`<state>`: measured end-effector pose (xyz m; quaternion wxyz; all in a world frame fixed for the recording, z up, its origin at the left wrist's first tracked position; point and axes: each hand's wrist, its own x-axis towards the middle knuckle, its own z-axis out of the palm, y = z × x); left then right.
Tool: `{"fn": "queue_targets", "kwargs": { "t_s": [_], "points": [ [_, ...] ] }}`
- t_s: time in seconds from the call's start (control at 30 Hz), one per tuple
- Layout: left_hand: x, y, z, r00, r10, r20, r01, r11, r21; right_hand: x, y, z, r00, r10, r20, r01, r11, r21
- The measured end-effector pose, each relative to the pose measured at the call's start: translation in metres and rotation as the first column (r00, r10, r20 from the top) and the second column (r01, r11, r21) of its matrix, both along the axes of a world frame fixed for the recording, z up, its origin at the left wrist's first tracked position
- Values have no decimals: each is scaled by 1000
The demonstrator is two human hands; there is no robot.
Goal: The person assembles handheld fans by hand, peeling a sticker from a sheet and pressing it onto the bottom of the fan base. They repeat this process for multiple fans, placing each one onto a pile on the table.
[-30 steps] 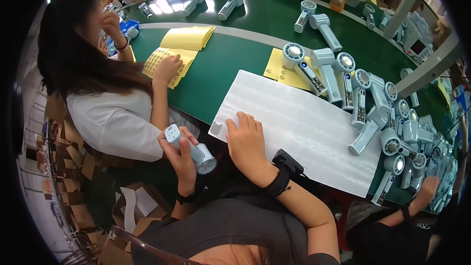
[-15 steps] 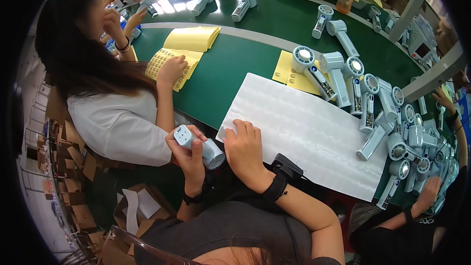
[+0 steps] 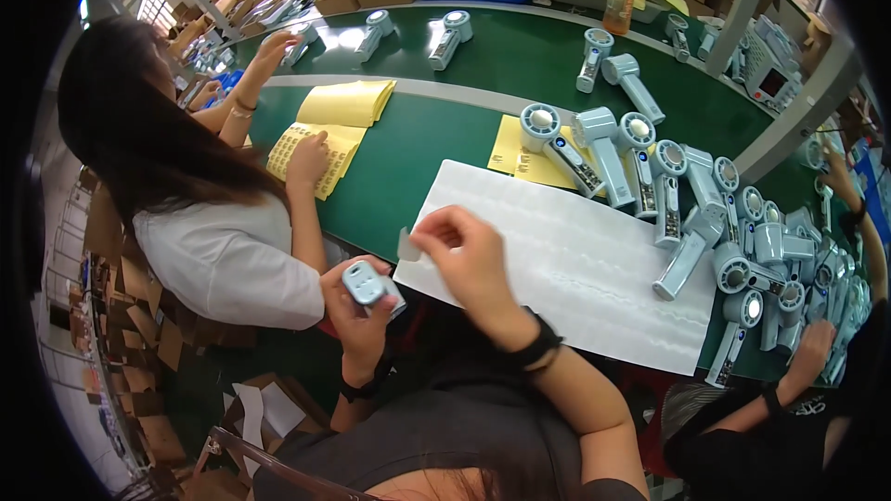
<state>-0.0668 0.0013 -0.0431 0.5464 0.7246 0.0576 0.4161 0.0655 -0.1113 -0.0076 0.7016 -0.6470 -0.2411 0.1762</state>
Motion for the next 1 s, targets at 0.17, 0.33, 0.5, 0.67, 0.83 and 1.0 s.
{"fn": "queue_targets", "kwargs": {
  "t_s": [0.17,0.33,0.5,0.67,0.83,1.0],
  "points": [
    [18,-18,30,994,-35,-103,57,973,223,9,-60,68,890,334,-311,-286,939,190],
    [35,-38,39,990,-133,-46,141,958,251,3,-75,66,926,302,-228,-283,953,110],
    [40,-50,45,981,-164,-99,187,933,309,2,-88,66,953,238,-188,-227,971,77],
    [42,-57,50,977,-169,-127,203,916,347,-1,-98,65,981,164,-108,-159,986,53],
    [46,-61,49,973,-184,-139,223,907,358,2,-103,63,987,132,-91,-129,991,43],
    [46,-64,50,976,-167,-139,211,881,423,1,-108,64,988,125,-87,-121,992,42]
  ]
}}
